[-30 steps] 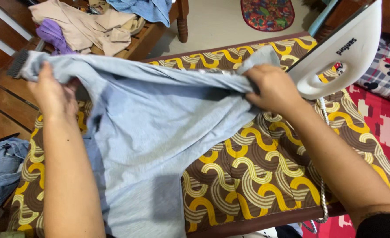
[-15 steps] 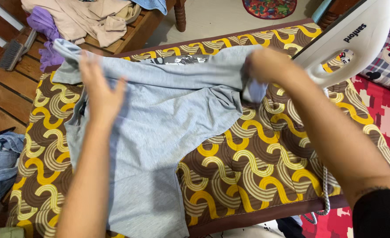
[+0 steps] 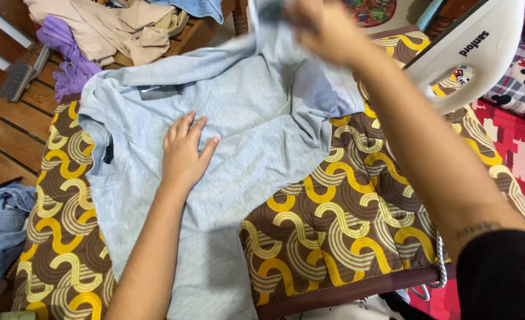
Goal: The person irons a beige t-shirt on a patterned ironing board, then switches to a gray t-shirt and continues ironing. The person uses a white electric iron and smooths the fabric with their hands between passes.
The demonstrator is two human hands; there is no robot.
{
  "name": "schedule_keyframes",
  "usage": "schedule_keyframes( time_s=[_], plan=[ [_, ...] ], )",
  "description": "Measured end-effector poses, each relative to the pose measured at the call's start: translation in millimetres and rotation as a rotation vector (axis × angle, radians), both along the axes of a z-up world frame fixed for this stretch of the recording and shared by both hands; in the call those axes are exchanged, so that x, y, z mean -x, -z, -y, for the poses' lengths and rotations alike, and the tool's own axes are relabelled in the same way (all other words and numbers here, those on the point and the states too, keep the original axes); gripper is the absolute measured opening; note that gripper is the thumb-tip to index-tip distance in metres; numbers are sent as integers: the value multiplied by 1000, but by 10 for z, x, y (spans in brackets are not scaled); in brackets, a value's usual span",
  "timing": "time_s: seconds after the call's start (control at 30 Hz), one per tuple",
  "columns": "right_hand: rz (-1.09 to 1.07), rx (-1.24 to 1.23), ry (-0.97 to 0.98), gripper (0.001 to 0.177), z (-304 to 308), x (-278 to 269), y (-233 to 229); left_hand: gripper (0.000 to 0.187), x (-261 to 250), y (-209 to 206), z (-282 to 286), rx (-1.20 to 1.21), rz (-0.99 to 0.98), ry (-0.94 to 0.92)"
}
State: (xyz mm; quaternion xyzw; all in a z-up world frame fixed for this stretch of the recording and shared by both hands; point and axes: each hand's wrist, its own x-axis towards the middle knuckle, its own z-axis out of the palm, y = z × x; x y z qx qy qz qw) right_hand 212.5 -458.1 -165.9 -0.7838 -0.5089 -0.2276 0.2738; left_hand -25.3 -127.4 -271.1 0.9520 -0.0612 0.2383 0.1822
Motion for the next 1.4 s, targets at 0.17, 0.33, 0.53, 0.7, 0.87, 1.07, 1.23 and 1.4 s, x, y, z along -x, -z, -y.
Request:
schedule_keyframes(
  time_s=[0.17,0.33,0.53,0.7,0.87,1.07,1.23,1.4],
  plan=[
    [-317,144,98,35,452,1126,380,51,-2,15,-20,-10,-1,-9],
    [131,-142,454,38,1305,1921,303,48,-84,-190,266,11,-17,34],
    [174,-648,737,79,2035,1671,597,57,-577,-389,1368,86,81,458],
    [-522,-1095,329,66,2080,1313,875,68,-1153,-68,2394,-63,-89,438],
    [-752,-1151,301,43,1954,1322,854,59,-1629,448,2856,-275,-67,238],
    [-663,-1345,343,27,2072,1413,656,45,-1742,398,3091,113,-129,274],
    [-522,-1505,475,16,2514,1501,606,41,-1988,-63,3536,842,-74,428],
    [-490,-1619,405,10,2689,1510,604,46,-2133,-87,3975,586,-349,194]
  ],
)
